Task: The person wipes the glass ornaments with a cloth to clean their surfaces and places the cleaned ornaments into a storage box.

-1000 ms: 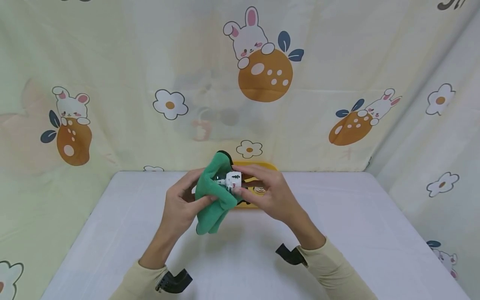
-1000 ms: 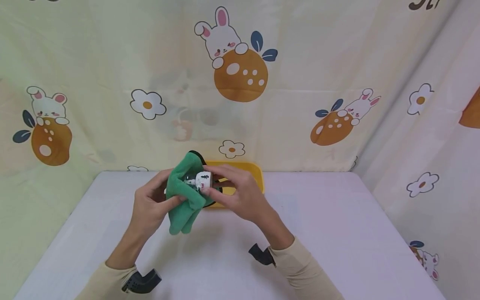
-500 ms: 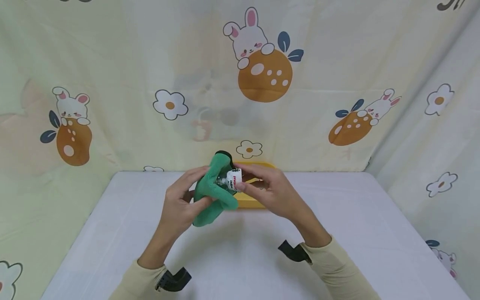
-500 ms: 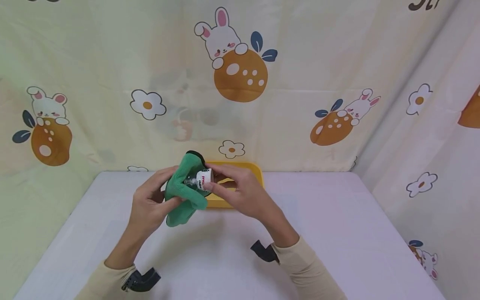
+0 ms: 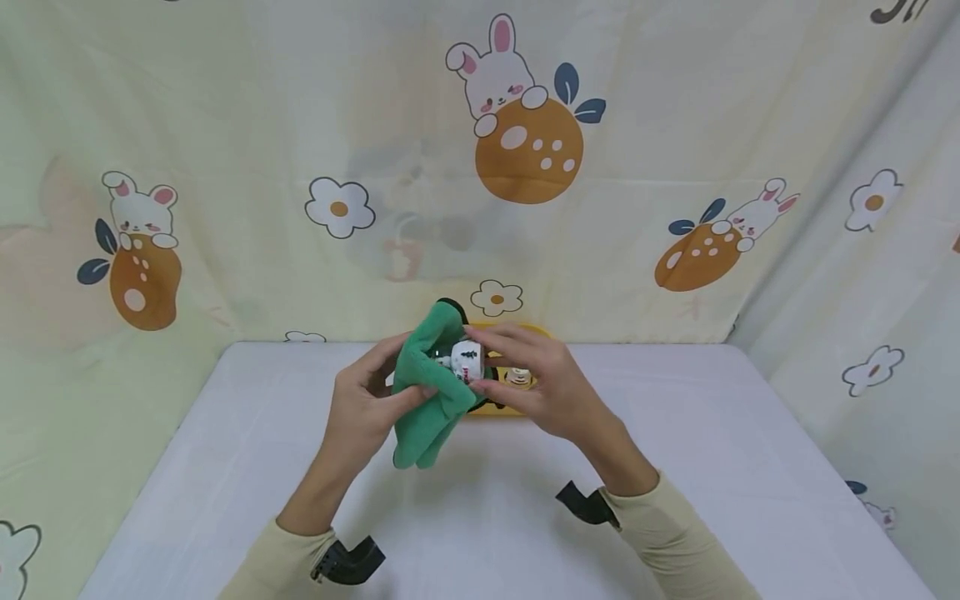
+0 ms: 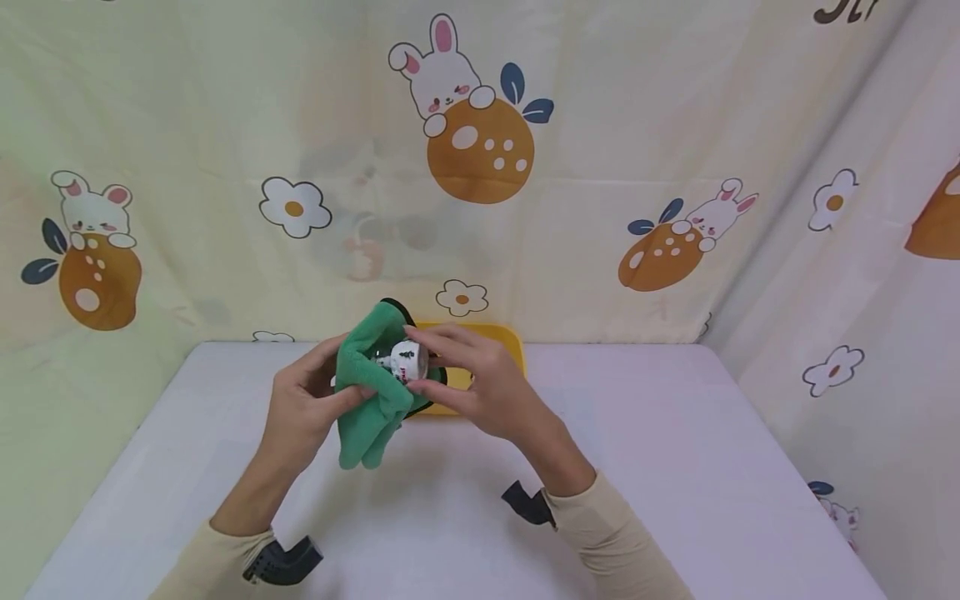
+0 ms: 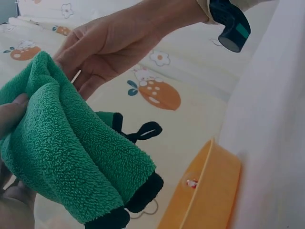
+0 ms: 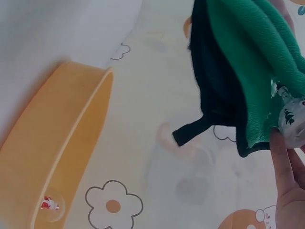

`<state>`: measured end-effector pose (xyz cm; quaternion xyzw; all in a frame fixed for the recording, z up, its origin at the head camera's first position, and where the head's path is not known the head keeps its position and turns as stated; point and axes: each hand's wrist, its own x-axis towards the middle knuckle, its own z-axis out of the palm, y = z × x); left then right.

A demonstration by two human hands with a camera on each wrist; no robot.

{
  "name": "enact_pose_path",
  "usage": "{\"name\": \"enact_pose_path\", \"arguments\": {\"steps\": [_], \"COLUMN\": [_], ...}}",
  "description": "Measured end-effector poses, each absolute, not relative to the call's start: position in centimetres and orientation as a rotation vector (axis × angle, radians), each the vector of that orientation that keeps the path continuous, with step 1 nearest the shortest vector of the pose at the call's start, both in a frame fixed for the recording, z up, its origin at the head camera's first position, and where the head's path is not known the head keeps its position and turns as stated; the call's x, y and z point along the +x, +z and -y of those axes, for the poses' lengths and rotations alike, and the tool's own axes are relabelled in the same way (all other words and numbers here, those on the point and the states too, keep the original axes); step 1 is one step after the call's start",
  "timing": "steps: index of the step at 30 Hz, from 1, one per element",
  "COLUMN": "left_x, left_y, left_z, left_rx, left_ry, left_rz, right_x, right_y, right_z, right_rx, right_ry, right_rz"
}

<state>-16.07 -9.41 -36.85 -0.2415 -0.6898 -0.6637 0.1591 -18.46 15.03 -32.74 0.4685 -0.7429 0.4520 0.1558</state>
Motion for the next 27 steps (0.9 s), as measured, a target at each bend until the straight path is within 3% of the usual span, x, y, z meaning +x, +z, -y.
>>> {"name": "enact_pose_path", "arguments": {"steps": [22, 27], "left_x": [-16.3, -16.2], "left_y": [-35.7, -36.0], "left_z": [10.4, 10.4], "left_rx": [-0.437, -0.479], "left_ry": [-2.041, -2.013], "left_rz": [2.165, 2.139], "right_x": [-19.3, -19.2], "right_y": [-33.3, -33.5], "right_z": [-14.4, -14.3], "right_rx": [1.445, 1.415], "right_ry": [0.906, 0.911], "right_rz": [1.969, 1.973]}}
